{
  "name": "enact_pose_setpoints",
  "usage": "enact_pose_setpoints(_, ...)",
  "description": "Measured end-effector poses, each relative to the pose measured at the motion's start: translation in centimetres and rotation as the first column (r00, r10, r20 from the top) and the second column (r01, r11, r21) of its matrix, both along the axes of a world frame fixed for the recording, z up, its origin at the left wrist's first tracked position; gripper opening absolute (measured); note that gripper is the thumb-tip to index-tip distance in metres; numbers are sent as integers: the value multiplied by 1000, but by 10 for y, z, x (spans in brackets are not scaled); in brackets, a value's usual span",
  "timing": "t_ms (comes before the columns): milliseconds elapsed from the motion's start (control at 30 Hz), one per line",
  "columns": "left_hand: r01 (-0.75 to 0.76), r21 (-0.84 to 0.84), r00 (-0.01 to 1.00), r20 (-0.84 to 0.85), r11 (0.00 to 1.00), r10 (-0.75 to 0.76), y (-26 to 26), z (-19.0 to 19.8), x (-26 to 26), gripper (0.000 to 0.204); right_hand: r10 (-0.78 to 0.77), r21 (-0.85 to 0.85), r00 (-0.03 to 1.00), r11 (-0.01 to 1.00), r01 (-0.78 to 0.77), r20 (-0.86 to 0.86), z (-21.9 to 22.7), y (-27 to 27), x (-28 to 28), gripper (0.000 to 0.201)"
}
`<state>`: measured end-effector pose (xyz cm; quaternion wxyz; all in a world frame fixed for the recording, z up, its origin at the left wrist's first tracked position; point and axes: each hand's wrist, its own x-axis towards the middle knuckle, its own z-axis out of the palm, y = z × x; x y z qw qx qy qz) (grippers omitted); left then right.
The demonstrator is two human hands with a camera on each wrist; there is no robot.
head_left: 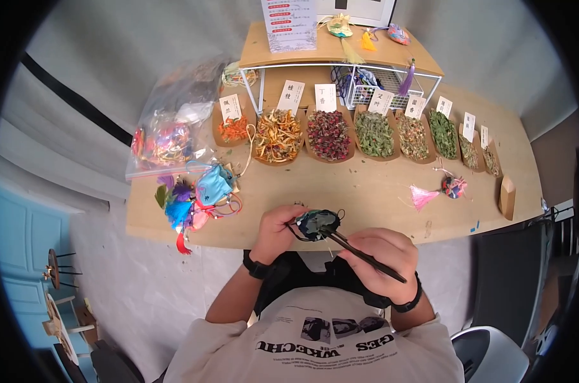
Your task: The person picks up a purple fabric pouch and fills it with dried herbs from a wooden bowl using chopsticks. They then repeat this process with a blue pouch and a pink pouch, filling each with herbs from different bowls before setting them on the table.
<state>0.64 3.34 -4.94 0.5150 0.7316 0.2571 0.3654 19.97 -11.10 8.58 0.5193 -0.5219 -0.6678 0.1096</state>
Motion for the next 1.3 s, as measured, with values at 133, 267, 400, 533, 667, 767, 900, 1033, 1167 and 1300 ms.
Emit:
enact_pose_setpoints(133, -33, 11, 999, 7, 999, 33, 0, -12, -1, 34, -101, 103, 995, 990, 100, 8, 11, -2, 8, 20)
enact_pose_setpoints(267, -11, -28, 1000, -27, 1000, 10, 0, -10, -2, 33, -305, 75, 944, 946, 316, -126, -16, 34, 31, 17)
enact_pose_setpoints(400, -11, -210, 997, 77, 978, 28, -5, 0, 3, 17, -375, -100, 884, 927, 362, -280, -60, 97, 51, 16)
enact_pose_setpoints(533, 18, -345, 997, 79, 938, 10, -4, -4, 0, 19, -410, -181, 844, 912, 369, -346, -93, 134, 64, 17)
enact_pose_setpoints(667, 99, -499, 954, 293, 861, 60, -2, -9, 3, 36, -374, -178, 794, 927, 329, -479, -89, 131, 65, 18)
enact_pose_setpoints(767, 119, -504, 951, 305, 855, 47, 3, -3, 1, 46, -348, -212, 783, 937, 277, -516, -84, 112, 70, 19)
enact_pose_setpoints(900, 146, -500, 934, 354, 854, 48, 8, 0, -8, 51, -351, -373, 701, 919, 129, -621, -95, 69, 74, 19)
enact_pose_setpoints(1033, 163, -591, 897, 422, 790, 130, 7, 0, -10, 55, -455, -532, 463, 845, -45, -761, -106, 45, 74, 25)
enact_pose_setpoints(1167, 206, -669, 869, 461, 714, 180, 8, 5, -10, 54, -444, -469, 191, 877, -109, -875, -101, 32, 73, 28)
enact_pose_setpoints(1300, 202, -658, 880, 447, 725, 161, 8, 5, -9, 53, -494, -497, 70, 843, -204, -867, -107, 21, 78, 31)
